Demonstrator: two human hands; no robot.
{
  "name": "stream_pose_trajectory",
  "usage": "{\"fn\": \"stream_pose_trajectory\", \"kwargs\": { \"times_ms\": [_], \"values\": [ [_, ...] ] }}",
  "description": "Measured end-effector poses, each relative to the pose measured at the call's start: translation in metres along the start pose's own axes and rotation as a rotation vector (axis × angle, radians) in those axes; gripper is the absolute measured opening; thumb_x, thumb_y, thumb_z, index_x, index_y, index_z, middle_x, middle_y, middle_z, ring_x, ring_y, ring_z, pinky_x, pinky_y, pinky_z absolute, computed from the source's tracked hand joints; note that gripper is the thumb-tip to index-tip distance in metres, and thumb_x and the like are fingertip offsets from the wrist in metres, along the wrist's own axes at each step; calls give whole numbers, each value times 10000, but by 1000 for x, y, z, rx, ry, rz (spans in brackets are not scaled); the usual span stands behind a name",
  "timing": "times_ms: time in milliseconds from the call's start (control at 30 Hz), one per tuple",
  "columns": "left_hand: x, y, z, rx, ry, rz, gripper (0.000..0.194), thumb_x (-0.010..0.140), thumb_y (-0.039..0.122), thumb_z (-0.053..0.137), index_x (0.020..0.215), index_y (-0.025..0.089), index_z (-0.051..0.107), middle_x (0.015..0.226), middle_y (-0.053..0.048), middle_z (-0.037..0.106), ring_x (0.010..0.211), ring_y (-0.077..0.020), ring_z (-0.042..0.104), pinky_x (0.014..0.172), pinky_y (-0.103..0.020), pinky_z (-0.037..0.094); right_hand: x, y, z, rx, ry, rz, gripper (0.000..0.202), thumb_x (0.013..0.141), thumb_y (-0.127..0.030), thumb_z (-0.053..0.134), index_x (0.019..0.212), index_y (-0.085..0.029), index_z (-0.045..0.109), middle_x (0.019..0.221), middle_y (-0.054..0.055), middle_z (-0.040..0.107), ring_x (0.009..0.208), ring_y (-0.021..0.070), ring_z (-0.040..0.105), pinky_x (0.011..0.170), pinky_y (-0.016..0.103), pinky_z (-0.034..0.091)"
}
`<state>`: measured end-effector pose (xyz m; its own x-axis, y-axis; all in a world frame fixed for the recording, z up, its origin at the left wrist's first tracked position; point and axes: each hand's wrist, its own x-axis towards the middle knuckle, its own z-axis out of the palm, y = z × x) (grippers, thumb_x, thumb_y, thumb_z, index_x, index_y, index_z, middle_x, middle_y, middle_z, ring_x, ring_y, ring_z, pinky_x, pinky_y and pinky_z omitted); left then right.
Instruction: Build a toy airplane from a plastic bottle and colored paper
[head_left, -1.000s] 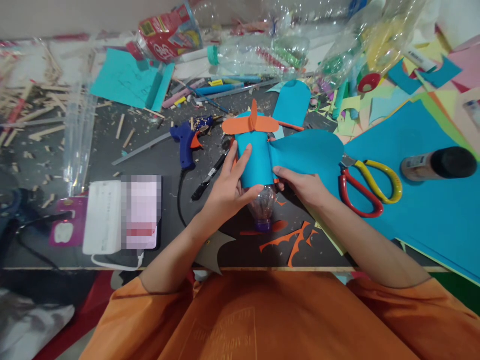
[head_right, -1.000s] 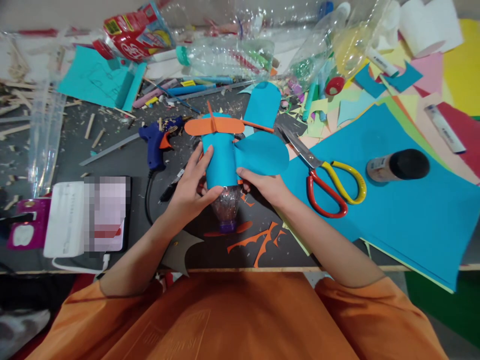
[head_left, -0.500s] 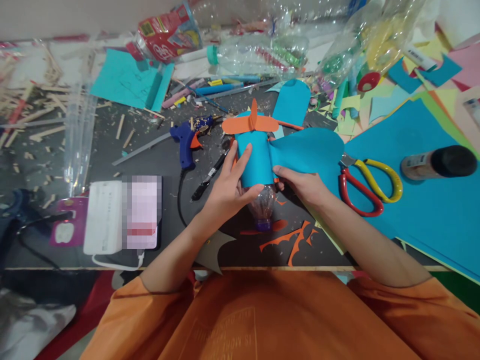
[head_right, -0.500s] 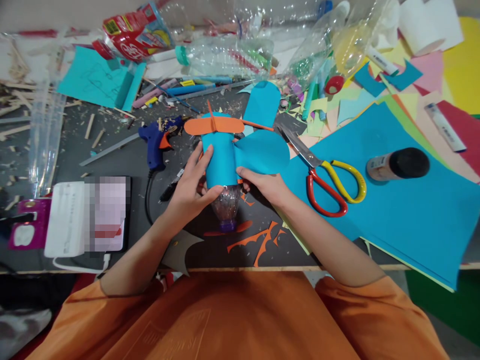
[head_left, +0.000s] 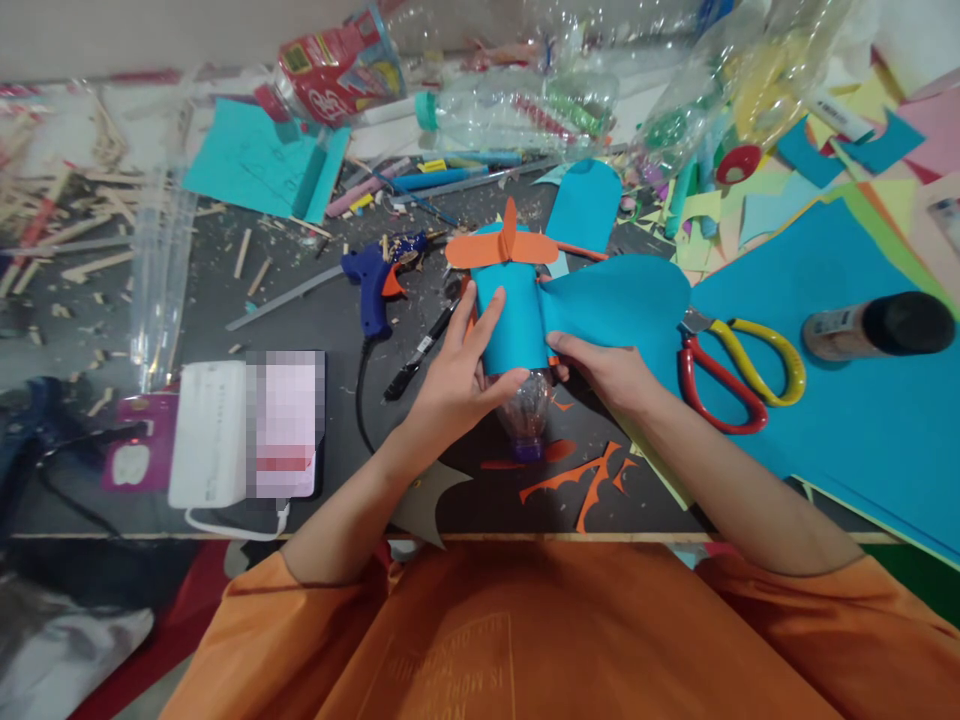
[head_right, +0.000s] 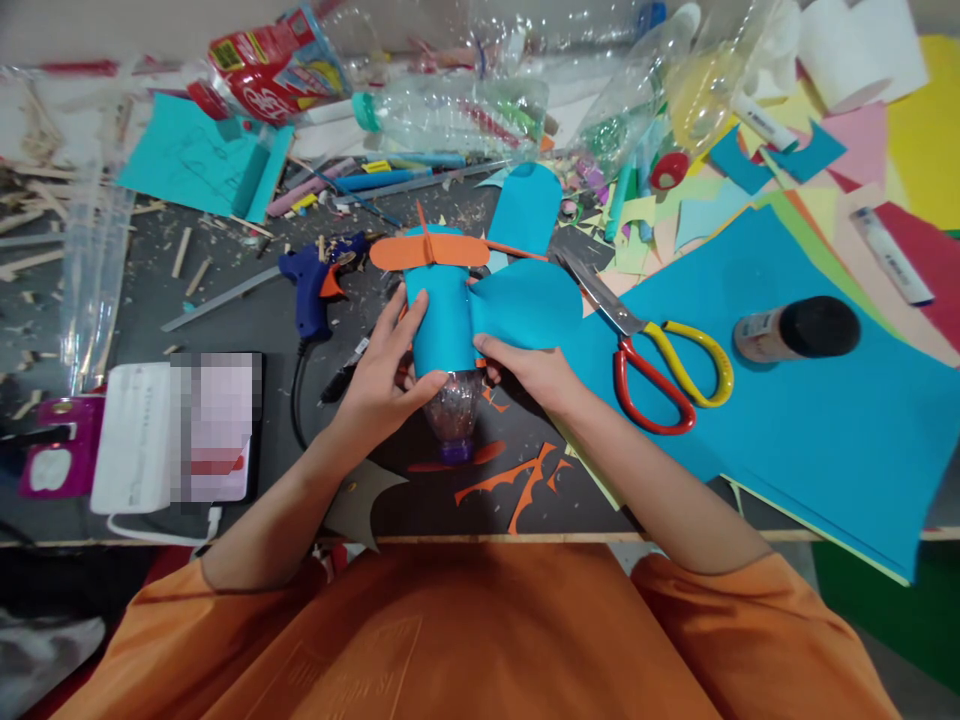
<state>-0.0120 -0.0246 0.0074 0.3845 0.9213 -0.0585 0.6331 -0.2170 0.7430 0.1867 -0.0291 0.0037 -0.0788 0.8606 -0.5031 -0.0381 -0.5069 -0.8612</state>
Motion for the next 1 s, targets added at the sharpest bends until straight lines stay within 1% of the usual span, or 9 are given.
{"fn": "stream_pose_trajectory", "kwargs": {
  "times_ms": [100,233,367,467,633,733,800,900,1000],
  "values": [
    [0,0,0,9,-6,-7,773,828,639,507,1495,344,250,1621,-40,114,1449,-403,190,1034,-455,434,0,-1,0,-4,8,20,440,680,-543,726,437,-202,589,516,-6,578,528,110,506,654,295,426],
    [0,-1,0,4,-25,28,778,844,637,479,1507,334,208,1627,-46,71,1456,-383,190,1011,-405,457,-1,-2,0,-4,-28,-2,455,679,-566,715,445,-204,571,513,-12,560,523,111,490,635,294,415],
    [-2,1,1,-3,-24,20,763,875,589,462,1521,317,161,1631,-63,26,1429,-372,267,966,-372,487,-4,-2,0,-83,33,51,468,667,-594,692,440,-208,556,540,-4,574,583,130,516,684,306,406],
    [-3,1,1,-20,-20,10,761,875,595,461,1519,340,147,1631,-62,16,1399,-377,320,913,-369,515,-7,-3,1,-135,61,69,451,663,-563,678,418,-211,540,546,5,573,620,143,522,725,317,399],
    [-2,-2,2,-19,-15,36,787,849,647,465,1514,361,155,1629,-53,48,1439,-391,230,925,-386,509,-9,-7,1,-115,29,82,432,631,-532,708,402,-208,536,573,20,585,642,148,533,716,315,411],
    [-1,-4,2,-34,-18,42,798,840,669,459,1512,375,145,1629,-59,47,1430,-387,260,948,-412,498,-8,-7,-2,-153,7,109,447,631,-546,722,408,-204,542,534,9,559,590,134,505,671,312,399],
    [-1,-4,1,-35,-19,37,804,833,681,457,1511,366,161,1627,-69,60,1439,-394,238,963,-427,489,-7,-7,-4,-168,-20,112,465,636,-570,721,413,-202,546,521,2,548,570,126,488,663,312,391],
    [-1,-2,0,-20,-17,35,818,822,702,448,1510,337,198,1625,-75,79,1472,-391,128,1052,-460,415,-6,-4,-7,-173,-42,104,478,634,-597,718,421,-204,548,543,6,568,595,135,500,682,316,388],
    [-1,0,-1,-9,-25,30,832,812,721,438,1506,317,220,1625,-76,82,1482,-381,78,1120,-491,326,-6,-3,-8,-212,-36,147,488,623,-626,713,437,-204,551,551,10,573,608,143,496,672,320,372]
  ]
}}
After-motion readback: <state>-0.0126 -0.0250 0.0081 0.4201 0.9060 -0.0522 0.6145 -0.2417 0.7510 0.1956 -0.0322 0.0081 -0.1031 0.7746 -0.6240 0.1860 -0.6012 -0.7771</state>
